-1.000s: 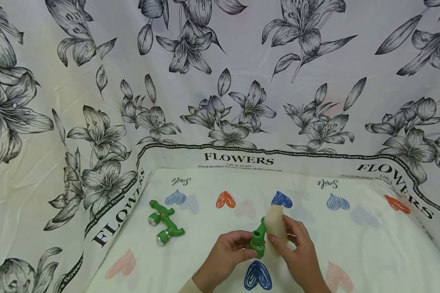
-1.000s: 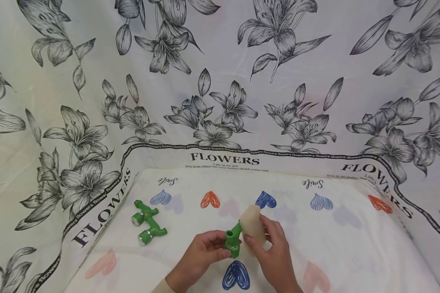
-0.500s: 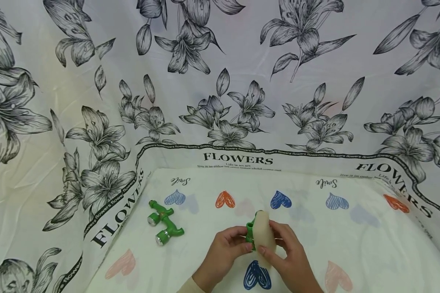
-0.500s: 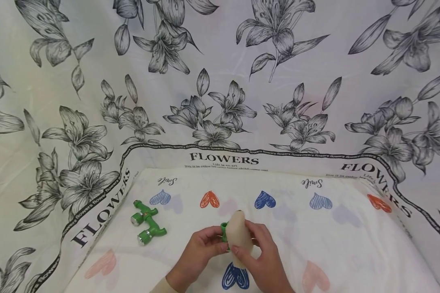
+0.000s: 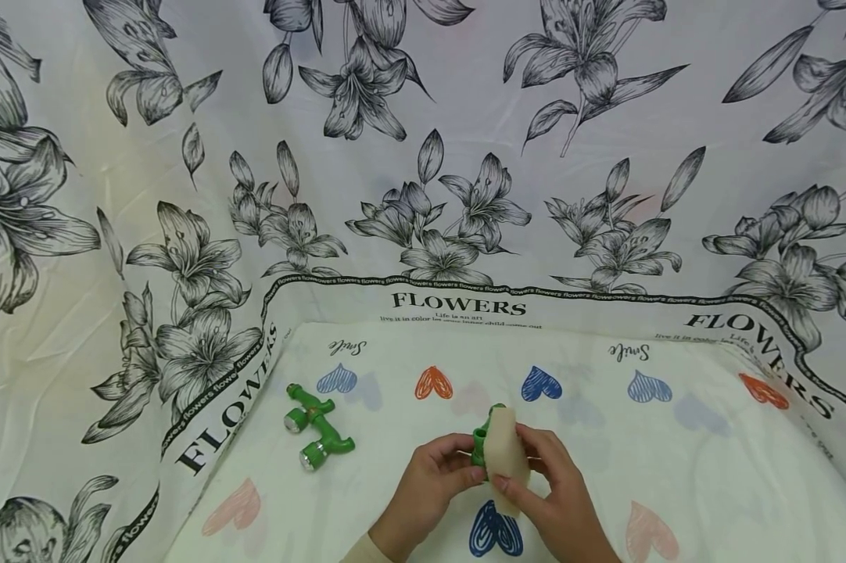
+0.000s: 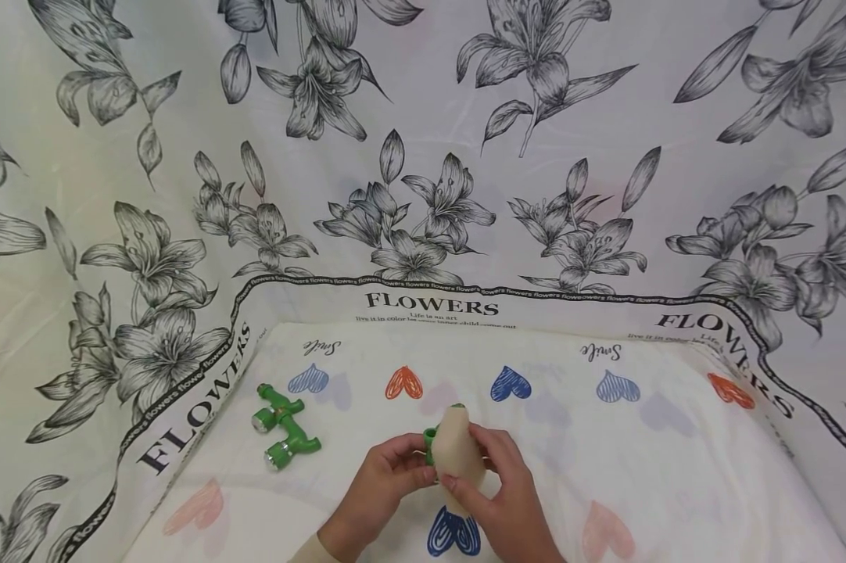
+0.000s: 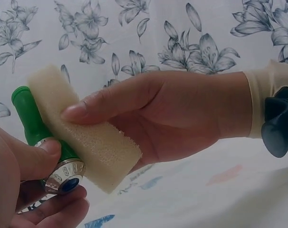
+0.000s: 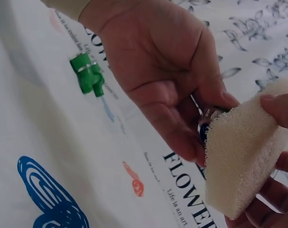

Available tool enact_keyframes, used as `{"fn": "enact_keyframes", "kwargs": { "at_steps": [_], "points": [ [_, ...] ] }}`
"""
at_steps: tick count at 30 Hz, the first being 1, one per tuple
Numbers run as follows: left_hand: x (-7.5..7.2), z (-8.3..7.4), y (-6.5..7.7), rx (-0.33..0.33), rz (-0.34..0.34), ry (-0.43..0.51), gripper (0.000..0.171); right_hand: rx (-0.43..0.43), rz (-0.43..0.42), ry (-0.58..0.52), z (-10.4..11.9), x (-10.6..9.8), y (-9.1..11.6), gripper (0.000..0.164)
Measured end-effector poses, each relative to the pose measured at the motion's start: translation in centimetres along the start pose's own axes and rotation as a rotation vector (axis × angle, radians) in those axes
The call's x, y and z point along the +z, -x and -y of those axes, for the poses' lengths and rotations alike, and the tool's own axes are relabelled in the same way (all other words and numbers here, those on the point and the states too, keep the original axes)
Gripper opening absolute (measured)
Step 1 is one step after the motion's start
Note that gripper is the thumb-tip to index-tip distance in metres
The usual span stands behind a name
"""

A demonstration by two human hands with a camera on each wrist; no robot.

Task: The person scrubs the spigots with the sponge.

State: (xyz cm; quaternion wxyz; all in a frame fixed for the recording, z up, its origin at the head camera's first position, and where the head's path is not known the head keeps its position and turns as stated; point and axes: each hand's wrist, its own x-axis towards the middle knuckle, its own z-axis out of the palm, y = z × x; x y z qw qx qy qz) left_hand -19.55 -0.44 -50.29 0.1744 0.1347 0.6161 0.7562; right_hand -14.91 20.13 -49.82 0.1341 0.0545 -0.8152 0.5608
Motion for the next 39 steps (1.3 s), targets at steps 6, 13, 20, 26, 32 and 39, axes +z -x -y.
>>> {"fn": "enact_keyframes", "kwargs": {
  "at_steps": [6, 13, 20, 26, 32, 39],
  "points": [
    [0.0, 0.1, 0.2, 0.023, 0.043, 0.000, 0.029, -0.100, -0.041, 0.045, -1.0, -0.5, -0.3, 0.063],
    [-0.1, 0.1, 0.3, 0.034, 0.087, -0.017, 0.030, -0.083, -0.075, 0.086, -1.8, -1.0, -0.8, 0.064],
    [-0.1, 0.1, 0.4, 0.041, 0.139, -0.017, 0.034, 0.006, -0.134, 0.108, -2.3, -1.3, -1.2, 0.064],
    [-0.1, 0.1, 0.3, 0.045, 0.114, -0.019, 0.032, 0.064, -0.084, 0.055, -2.2, -1.0, -0.9, 0.064],
    [0.0, 0.2, 0.1, 0.061, 0.066, -0.014, 0.033, 0.077, -0.052, 0.031, -1.6, -0.5, -0.6, 0.063],
    [-0.1, 0.3, -0.1, 0.036, -0.012, -0.024, 0.032, 0.063, 0.013, -0.014, -0.7, 0.0, -0.1, 0.060]
  ]
}}
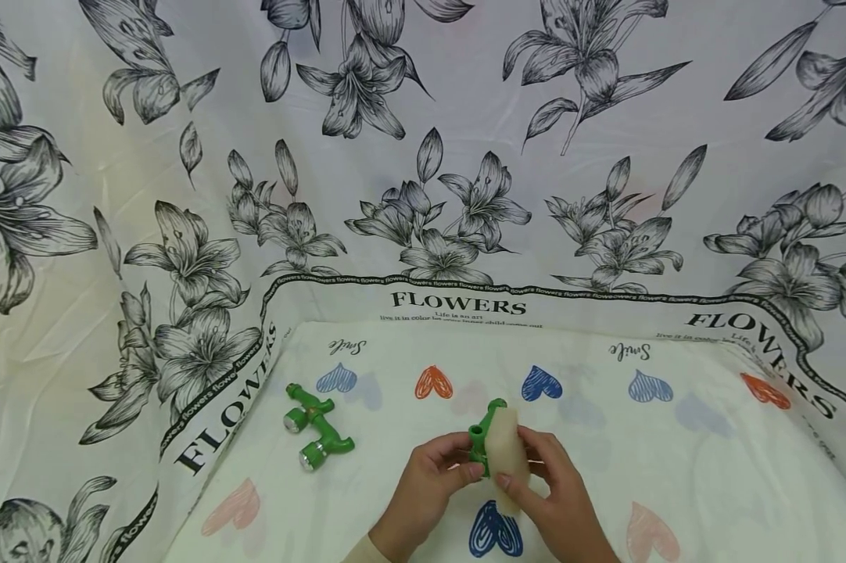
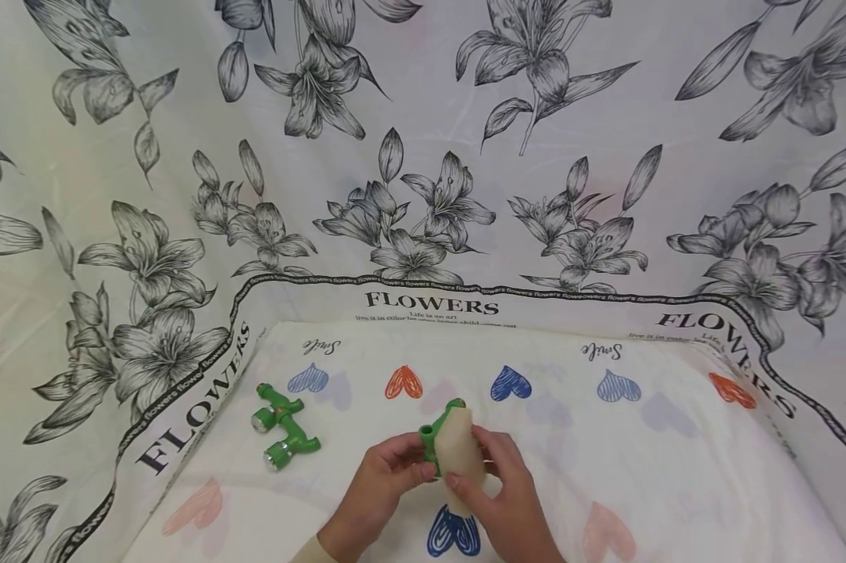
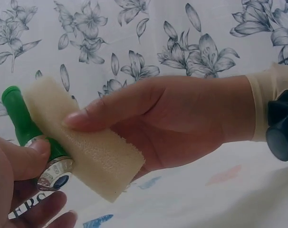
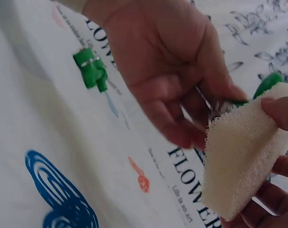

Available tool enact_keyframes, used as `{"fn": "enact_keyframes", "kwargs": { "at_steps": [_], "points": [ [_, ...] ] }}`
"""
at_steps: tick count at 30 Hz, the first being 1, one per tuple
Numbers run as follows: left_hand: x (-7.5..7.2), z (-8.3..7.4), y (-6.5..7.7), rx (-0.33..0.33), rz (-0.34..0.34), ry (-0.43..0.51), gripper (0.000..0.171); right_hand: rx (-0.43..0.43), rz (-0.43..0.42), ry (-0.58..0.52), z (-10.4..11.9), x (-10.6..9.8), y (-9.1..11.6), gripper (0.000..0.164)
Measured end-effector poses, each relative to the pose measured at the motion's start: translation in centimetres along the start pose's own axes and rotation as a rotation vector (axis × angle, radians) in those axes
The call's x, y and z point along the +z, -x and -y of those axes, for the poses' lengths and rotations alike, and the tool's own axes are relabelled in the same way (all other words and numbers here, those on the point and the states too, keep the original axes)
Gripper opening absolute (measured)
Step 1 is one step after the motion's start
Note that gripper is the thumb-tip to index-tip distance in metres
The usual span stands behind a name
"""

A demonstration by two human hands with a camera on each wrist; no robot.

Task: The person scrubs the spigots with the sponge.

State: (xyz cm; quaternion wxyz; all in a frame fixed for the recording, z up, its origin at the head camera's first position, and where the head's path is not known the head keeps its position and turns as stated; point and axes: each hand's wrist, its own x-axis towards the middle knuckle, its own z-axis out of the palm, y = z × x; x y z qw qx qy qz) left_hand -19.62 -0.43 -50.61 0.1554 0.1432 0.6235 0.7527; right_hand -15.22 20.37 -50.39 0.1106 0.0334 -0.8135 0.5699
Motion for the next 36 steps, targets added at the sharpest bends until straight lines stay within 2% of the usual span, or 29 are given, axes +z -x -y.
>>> {"fn": "enact_keyframes", "kwargs": {
  "at_steps": [3, 9, 16, 23, 26, 30, 36],
  "points": [
    [-0.2, 0.0, 0.0, 0.000, -0.023, 0.003, 0.033, -0.003, 0.039, -0.008, 0.4, 0.3, 0.2, 0.060],
    [-0.2, 0.1, -0.1, -0.015, -0.037, 0.039, 0.043, -0.014, 0.043, -0.021, 1.1, 0.3, 0.3, 0.062],
    [0.0, -0.3, 0.2, 0.015, -0.019, 0.037, 0.047, -0.058, 0.037, 0.005, 0.2, 0.3, 0.1, 0.065],
    [0.2, -0.7, 0.4, -0.013, 0.000, 0.077, 0.044, -0.215, -0.043, 0.095, -0.6, -0.3, -0.3, 0.066],
    [0.3, -0.8, 0.4, -0.032, -0.001, 0.108, 0.043, -0.257, -0.076, 0.124, -0.8, -0.5, -0.5, 0.069],
    [0.3, -0.9, 0.5, -0.038, 0.008, 0.134, 0.044, -0.265, -0.094, 0.149, -1.0, -0.6, -0.6, 0.070],
    [0.2, -0.9, 0.6, -0.036, 0.043, 0.177, 0.045, -0.206, -0.177, 0.201, -1.3, -0.8, -1.0, 0.071]
  ]
}}
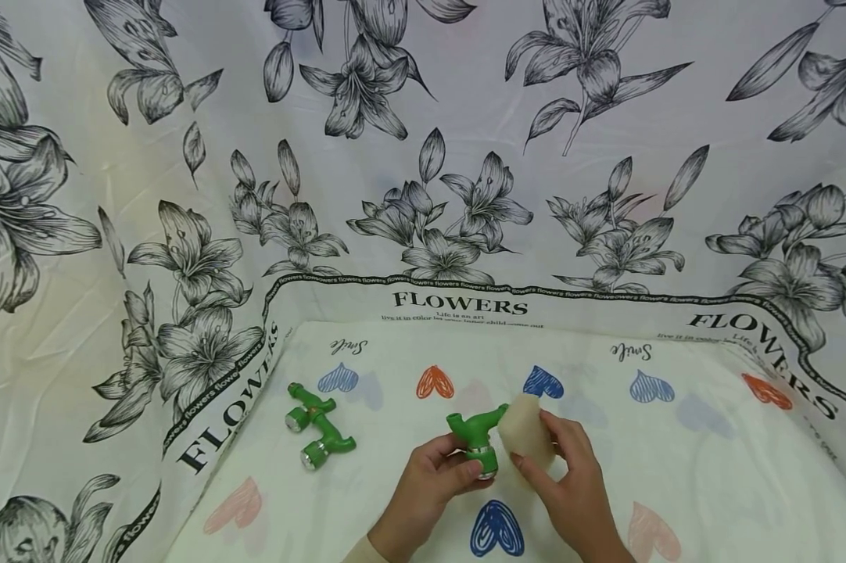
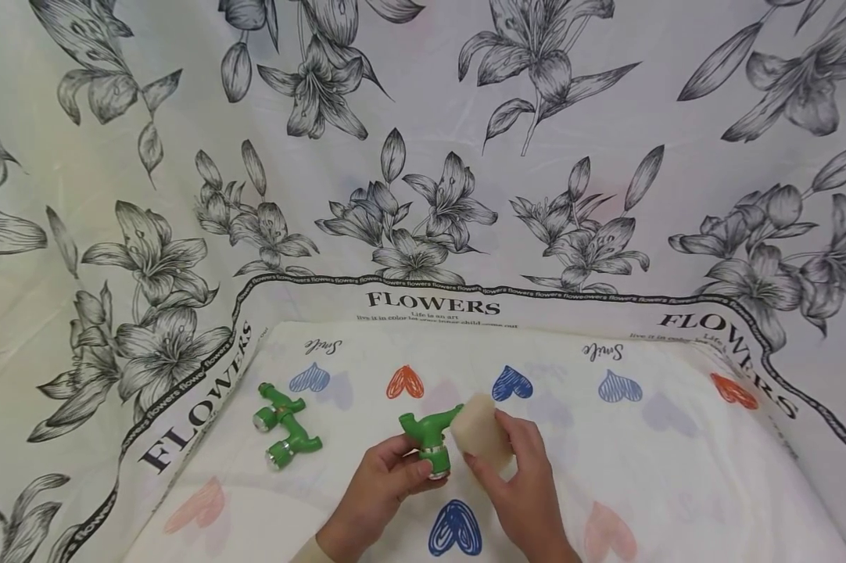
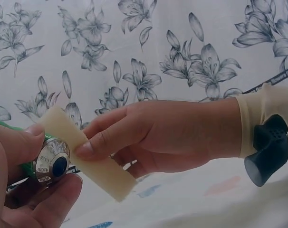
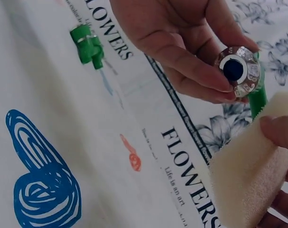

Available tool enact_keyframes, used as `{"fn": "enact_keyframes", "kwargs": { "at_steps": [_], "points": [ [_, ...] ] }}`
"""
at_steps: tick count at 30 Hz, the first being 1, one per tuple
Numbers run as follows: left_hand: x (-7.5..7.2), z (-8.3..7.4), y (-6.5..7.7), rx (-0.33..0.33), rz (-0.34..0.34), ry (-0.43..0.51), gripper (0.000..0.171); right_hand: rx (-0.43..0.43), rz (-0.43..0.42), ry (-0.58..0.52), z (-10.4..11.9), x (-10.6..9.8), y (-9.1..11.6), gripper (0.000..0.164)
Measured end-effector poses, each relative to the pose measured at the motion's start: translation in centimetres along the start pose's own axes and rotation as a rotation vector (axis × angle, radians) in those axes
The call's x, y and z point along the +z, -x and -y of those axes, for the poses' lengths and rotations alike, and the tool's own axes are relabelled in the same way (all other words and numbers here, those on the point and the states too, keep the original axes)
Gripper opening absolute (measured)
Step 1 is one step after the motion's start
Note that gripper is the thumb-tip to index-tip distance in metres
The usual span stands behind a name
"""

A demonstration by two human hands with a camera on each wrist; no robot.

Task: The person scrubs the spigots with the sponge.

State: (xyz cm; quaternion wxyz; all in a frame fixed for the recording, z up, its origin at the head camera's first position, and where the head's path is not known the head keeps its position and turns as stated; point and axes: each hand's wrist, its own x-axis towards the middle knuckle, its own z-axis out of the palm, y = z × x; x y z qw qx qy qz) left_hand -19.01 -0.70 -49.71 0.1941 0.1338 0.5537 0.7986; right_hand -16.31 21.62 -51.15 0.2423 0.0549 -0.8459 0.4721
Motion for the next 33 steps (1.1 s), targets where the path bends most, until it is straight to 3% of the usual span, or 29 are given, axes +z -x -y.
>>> {"fn": "enact_keyframes", "kwargs": {
  "at_steps": [6, 17, 25, 33],
  "points": [
    [0.0, 0.0, 0.0, 0.000, -0.008, -0.002, 0.043, 0.033, 0.007, -0.008, -0.2, 0.2, 0.1, 0.069],
    [-0.1, 0.1, -0.4, 0.020, -0.096, -0.091, 0.039, 0.046, 0.062, -0.046, 0.5, 0.7, 0.9, 0.068],
    [-0.7, 0.2, -0.3, 0.035, -0.098, -0.055, 0.041, 0.052, 0.265, -0.170, 1.5, 0.2, 1.0, 0.065],
    [-0.9, 0.3, -0.3, 0.009, -0.083, 0.005, 0.043, 0.003, 0.306, -0.216, 1.3, 0.0, 0.9, 0.067]
  ]
}}
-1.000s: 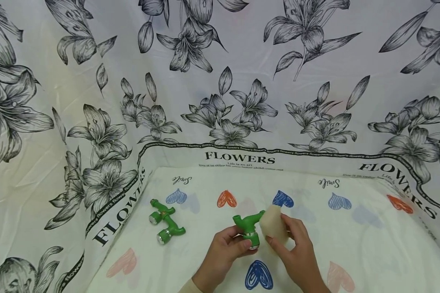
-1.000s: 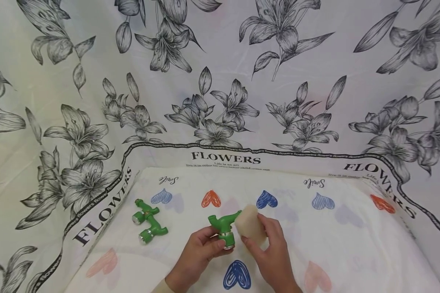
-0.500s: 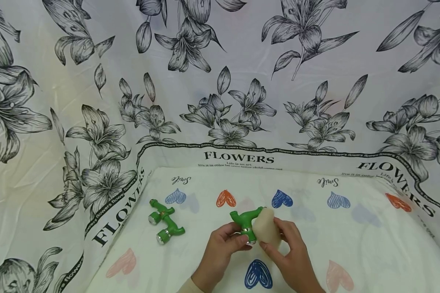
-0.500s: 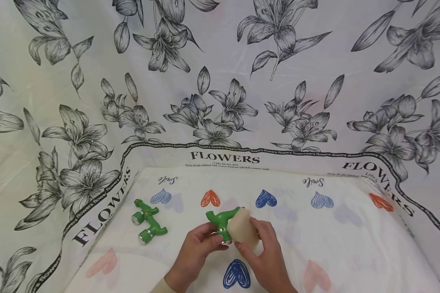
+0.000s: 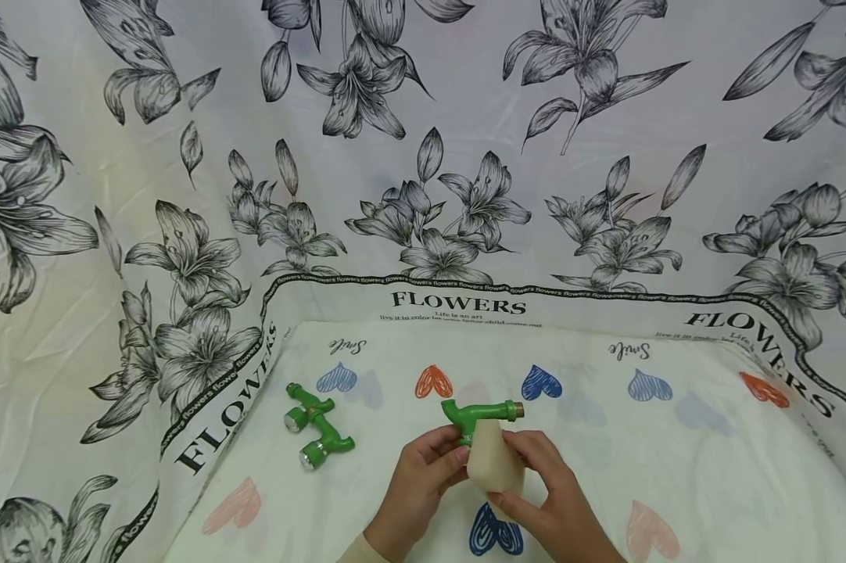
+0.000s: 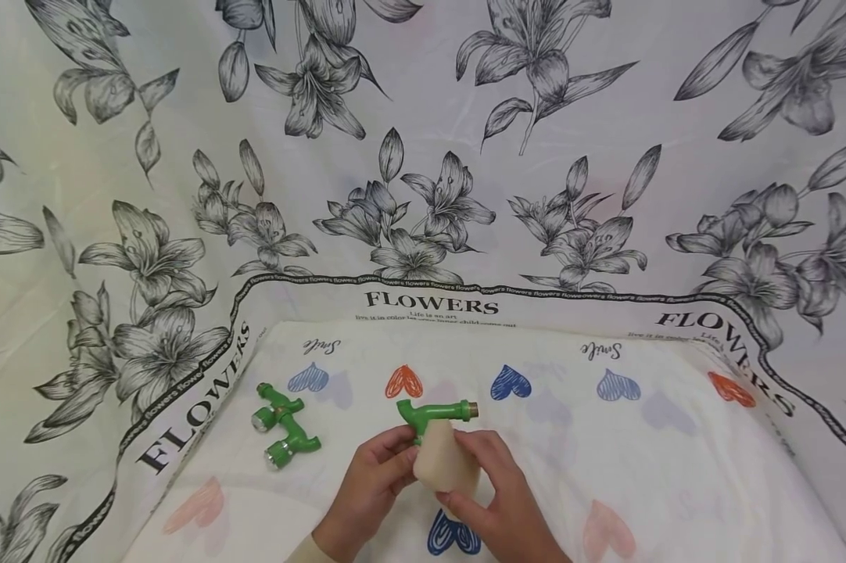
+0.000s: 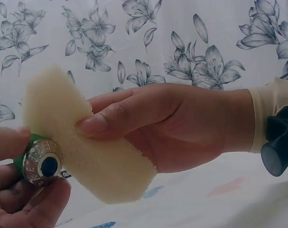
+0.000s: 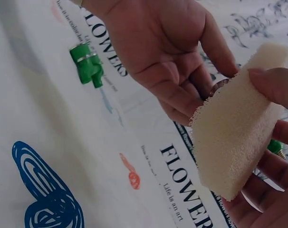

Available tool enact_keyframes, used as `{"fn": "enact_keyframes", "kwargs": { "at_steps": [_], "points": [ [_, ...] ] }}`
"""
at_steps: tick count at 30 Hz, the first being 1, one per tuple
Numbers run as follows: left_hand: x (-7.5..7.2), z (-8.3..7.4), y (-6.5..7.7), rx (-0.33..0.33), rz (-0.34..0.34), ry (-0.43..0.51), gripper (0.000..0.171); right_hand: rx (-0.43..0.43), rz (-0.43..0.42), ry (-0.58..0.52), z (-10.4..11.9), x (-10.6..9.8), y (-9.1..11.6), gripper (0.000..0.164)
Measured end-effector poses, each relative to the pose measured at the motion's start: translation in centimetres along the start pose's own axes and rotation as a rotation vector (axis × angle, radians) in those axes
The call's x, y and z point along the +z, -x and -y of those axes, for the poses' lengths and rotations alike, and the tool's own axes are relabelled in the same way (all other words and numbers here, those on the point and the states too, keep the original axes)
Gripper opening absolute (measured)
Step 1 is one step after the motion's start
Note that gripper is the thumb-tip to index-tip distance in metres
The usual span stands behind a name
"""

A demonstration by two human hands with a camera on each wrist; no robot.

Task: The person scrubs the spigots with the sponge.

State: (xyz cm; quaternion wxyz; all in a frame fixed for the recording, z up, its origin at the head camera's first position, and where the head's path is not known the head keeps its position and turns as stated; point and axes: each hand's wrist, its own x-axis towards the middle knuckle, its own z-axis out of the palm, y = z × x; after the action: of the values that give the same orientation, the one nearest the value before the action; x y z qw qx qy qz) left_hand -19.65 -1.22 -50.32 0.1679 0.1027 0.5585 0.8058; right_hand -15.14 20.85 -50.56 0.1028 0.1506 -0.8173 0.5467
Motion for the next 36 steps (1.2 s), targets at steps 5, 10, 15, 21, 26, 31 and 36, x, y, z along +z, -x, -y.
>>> {"fn": "enact_keyframes", "kwargs": {
  "at_steps": [5, 10, 15, 21, 26, 31, 36],
  "points": [
    [0.09, 0.02, 0.01, -0.009, 0.006, 0.001, 0.043, -0.007, -0.010, 0.000, -0.19, 0.02, -0.09, 0.066],
    [0.23, -0.05, 0.12, -0.003, 0.055, 0.002, 0.042, -0.027, -0.071, 0.030, -0.62, 0.01, -0.03, 0.066],
    [0.28, -0.04, 0.01, 0.002, 0.056, 0.008, 0.042, -0.073, -0.136, 0.107, -0.67, -0.02, -0.02, 0.074],
    [0.38, -0.03, -0.04, 0.001, 0.027, 0.032, 0.044, -0.118, -0.197, 0.188, -0.57, -0.10, -0.12, 0.078],
    [0.44, -0.08, -0.03, 0.008, 0.010, 0.086, 0.044, -0.118, -0.208, 0.196, -0.66, -0.10, -0.06, 0.079],
    [0.33, 0.00, -0.14, 0.007, 0.006, 0.105, 0.041, -0.103, -0.179, 0.163, -0.65, 0.06, -0.15, 0.077],
    [0.16, -0.01, -0.08, -0.001, 0.022, 0.089, 0.041, -0.016, -0.107, 0.085, -0.30, 0.50, -0.09, 0.069]
  ]
}}
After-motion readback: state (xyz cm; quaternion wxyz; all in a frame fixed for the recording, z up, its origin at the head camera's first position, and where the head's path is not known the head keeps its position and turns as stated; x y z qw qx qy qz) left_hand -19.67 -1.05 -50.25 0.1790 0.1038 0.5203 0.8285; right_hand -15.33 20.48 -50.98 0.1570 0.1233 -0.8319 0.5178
